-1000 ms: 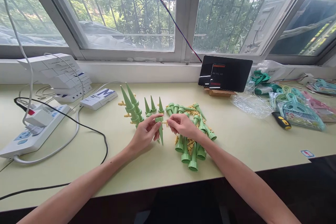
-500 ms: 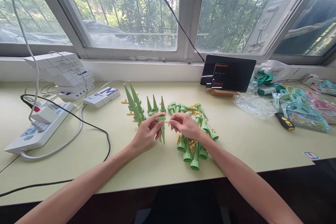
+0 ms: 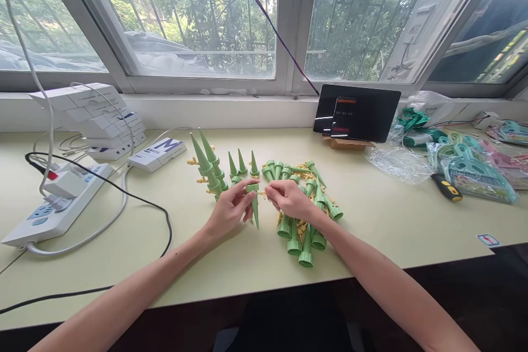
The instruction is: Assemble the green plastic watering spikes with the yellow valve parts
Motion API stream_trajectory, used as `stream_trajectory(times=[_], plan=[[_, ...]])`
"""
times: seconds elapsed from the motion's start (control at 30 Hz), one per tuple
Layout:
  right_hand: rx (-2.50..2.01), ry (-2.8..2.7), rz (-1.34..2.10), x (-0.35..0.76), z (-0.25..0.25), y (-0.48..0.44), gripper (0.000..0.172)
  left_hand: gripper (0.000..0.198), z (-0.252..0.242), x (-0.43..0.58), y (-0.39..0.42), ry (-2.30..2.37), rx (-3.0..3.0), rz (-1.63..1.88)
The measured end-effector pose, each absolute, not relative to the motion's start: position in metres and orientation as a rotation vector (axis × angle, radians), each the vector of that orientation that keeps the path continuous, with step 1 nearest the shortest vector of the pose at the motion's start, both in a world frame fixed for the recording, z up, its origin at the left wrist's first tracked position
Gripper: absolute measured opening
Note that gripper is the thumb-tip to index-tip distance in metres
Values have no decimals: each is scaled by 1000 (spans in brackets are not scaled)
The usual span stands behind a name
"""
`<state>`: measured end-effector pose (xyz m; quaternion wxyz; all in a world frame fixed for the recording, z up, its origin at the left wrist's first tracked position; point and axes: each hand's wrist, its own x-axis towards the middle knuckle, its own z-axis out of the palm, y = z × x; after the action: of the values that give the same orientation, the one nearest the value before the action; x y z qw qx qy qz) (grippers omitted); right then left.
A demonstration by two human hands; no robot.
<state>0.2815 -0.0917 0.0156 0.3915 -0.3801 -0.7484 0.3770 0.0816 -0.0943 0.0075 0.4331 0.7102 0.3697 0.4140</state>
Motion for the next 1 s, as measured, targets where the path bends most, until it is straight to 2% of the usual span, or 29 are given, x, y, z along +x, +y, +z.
stream_trajectory(times=[0.17,0.4,0.6,0.73,1.0], plan=[[-945,-1902,982,282,13,-91,35,39,7,81,-94,932,1789,1022],[-897,-1846,1045,282,8,-89,25,37,6,81,-93,916,1781,1039],[-948,-1925,919,280,14,-91,37,38,7,81,-95,913,1777,1036],[-962,-1938,934,280,14,-91,38,39,8,82,-95,907,1767,1050],[-902,-1911,962,280,12,-92,27,39,8,81,-94,913,1751,1042]])
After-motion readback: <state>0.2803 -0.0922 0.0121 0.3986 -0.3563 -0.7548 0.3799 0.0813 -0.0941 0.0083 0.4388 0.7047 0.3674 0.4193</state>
